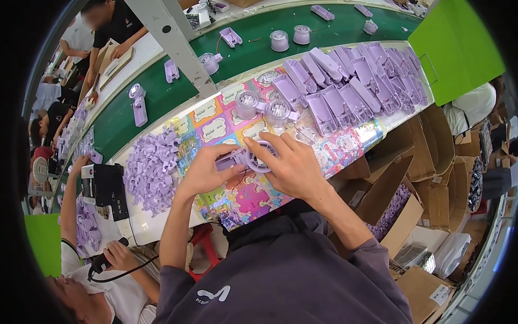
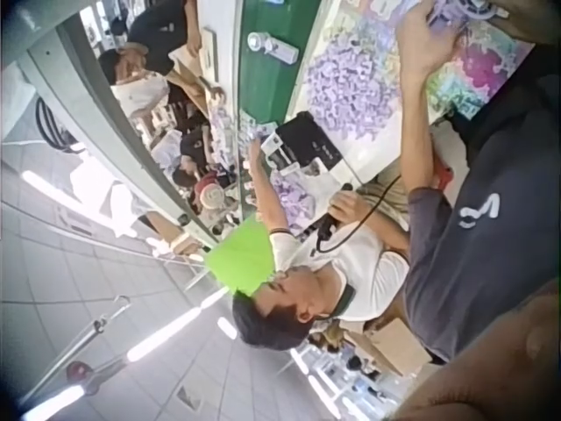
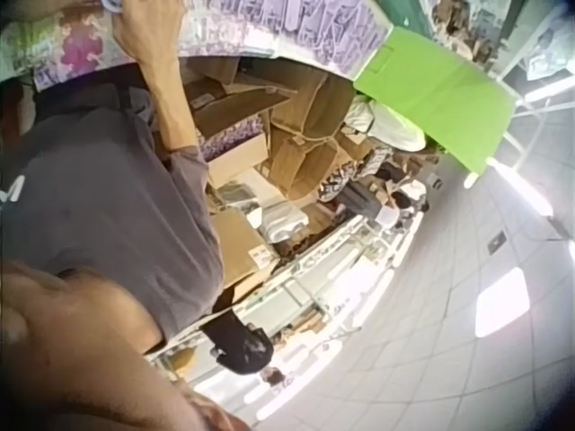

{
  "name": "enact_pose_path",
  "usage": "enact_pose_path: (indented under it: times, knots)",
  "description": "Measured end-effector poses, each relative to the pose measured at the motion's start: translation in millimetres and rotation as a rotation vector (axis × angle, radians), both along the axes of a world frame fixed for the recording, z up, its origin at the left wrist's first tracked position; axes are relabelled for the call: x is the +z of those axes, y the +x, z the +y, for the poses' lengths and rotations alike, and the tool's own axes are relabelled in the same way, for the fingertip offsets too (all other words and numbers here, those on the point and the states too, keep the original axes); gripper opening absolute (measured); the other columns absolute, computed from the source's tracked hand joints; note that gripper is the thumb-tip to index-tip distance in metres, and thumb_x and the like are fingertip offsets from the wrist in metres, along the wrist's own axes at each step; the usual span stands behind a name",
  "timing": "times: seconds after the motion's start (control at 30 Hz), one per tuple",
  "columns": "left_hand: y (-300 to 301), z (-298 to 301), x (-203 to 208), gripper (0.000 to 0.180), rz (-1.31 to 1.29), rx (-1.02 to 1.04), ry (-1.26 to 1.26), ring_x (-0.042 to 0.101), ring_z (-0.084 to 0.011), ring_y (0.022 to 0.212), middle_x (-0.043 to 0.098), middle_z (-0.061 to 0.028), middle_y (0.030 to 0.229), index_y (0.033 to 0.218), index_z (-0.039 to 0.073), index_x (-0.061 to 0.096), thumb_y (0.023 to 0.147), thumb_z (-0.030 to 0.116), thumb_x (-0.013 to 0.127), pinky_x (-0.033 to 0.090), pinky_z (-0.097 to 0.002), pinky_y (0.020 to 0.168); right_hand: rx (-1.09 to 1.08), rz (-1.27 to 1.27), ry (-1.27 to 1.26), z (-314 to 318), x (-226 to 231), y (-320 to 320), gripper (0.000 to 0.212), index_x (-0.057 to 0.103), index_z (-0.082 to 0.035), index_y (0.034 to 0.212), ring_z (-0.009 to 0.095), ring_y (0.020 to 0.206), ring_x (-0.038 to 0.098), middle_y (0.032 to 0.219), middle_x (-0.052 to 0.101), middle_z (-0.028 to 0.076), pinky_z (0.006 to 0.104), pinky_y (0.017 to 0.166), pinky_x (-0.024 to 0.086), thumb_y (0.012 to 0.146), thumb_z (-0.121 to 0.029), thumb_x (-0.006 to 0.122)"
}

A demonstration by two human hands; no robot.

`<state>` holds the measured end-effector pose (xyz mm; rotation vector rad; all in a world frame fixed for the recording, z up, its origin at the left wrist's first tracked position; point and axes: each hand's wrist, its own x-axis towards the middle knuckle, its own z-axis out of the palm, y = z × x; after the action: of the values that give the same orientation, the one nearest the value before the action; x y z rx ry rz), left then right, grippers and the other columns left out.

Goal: The person assembles small purple plastic electronic devices by hand, combining internal wiring, small motors, fan blades, and circuit boards into purple plastic cases.

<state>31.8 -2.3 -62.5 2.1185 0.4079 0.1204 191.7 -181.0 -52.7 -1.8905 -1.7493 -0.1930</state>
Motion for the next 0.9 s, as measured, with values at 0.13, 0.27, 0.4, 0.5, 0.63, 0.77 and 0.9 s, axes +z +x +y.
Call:
enact_pose_path:
  times: [0.13,0.27,0.4,0.5,0.63,0.77,0.9]
  knots:
    - [-2,-6,5,0.036,-0.018,0.079,-0.126,0.072,-0.0228,0.086,0.074,-0.0172,0.098,0.114,-0.003,0.071,0.082,0.013,0.079,0.054,-0.0332,0.079,0.016,0.010,0.032,3,-1,0,0.075,0.064,-0.016,0.132,0.027,0.087,0.064,0.123,0.064,0.008,0.0365,0.070,0.055,0.059,-0.006,0.080]
    - [-19,-3,1,0.038,-0.045,0.129,-0.296,0.070,-0.0147,0.090,0.075,-0.0149,0.099,0.116,-0.006,0.069,0.083,0.009,0.079,0.054,-0.0308,0.080,0.080,0.052,0.026,10,6,-5,0.075,0.065,-0.016,0.131,0.028,0.091,0.065,0.124,0.063,0.008,0.0376,0.072,0.056,0.059,-0.005,0.081]
    - [-33,16,8,0.038,-0.034,0.184,-0.286,0.066,-0.0102,0.090,0.075,-0.0082,0.097,0.114,-0.005,0.071,0.081,0.010,0.083,0.053,-0.0287,0.081,0.142,0.143,0.106,29,-4,-10,0.075,0.055,-0.009,0.139,0.031,0.098,0.065,0.127,0.061,0.013,0.0381,0.074,0.057,0.069,-0.011,0.082]
    - [-45,55,10,0.029,-0.140,0.434,-0.245,0.063,-0.0091,0.079,0.073,-0.0049,0.090,0.107,-0.002,0.073,0.084,0.013,0.081,0.051,-0.0274,0.072,0.112,0.396,0.123,42,-12,-27,0.075,0.044,-0.001,0.144,0.035,0.101,0.065,0.129,0.058,0.017,0.0410,0.077,0.056,0.079,-0.013,0.079]
    - [-33,152,-8,0.031,-0.211,0.836,-0.131,0.062,-0.0115,0.072,0.072,-0.0075,0.086,0.101,-0.004,0.072,0.090,0.025,0.075,0.050,-0.0292,0.067,0.027,0.554,-0.098,42,-67,-34,0.056,0.050,-0.002,0.136,0.035,0.092,0.064,0.115,0.060,0.016,0.0432,0.076,0.054,0.086,-0.013,0.071]
    - [-37,279,-66,0.045,-0.071,1.041,0.113,0.069,-0.0228,0.078,0.074,-0.0158,0.089,0.101,-0.007,0.072,0.089,0.036,0.074,0.052,-0.0365,0.072,0.088,0.365,-0.001,46,-92,-42,0.036,0.061,-0.004,0.121,0.033,0.088,0.064,0.103,0.062,0.012,0.0413,0.078,0.052,0.087,-0.014,0.069]
    - [-29,334,-94,0.045,0.095,1.183,0.290,0.070,-0.0414,0.099,0.072,-0.0283,0.101,0.102,-0.007,0.072,0.085,0.035,0.072,0.053,-0.0463,0.086,0.030,0.543,-0.044,47,-94,-41,0.028,0.064,-0.006,0.113,0.031,0.084,0.065,0.094,0.062,0.011,0.0404,0.073,0.052,0.086,-0.012,0.070]
